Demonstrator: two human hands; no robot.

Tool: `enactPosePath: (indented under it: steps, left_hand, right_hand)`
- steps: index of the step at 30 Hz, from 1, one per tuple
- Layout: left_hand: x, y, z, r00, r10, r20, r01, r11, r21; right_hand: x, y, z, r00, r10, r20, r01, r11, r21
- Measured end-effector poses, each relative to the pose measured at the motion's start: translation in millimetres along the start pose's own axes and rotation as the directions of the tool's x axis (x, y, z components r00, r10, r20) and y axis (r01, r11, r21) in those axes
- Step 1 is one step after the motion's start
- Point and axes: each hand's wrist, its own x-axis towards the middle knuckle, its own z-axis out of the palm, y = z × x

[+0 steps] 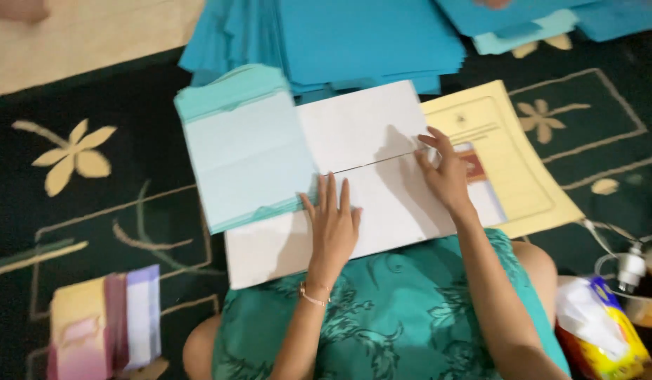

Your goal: The person sits on the floor and repeatedly inserts small light-blue paper inserts into larger white paper covers. They smooth each insert with their hands and place the assembled unit onto a growing stack on the left. The process is repeated continuously for the duration of the clip.

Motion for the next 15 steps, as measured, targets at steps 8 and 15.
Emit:
enactPosePath:
  steps: [8, 15]
  left_hand:
    - [-5.4, 43.0, 14.7, 0.985, 0.138, 0.105, -0.134, 0.990, -0.043]
    - [-6.4, 40.5, 16.9, 0.987, 0.131, 0.091, -0.132, 0.991, 0.004]
  right_hand:
    - [-12.8, 217.1, -27.3, 0.906, 0.328, -0.267, -0.411, 0.830, -0.376]
    - [-17.3, 206.1, -28.1, 0.900, 0.364, -0.242, -0.436, 0.784, -0.443]
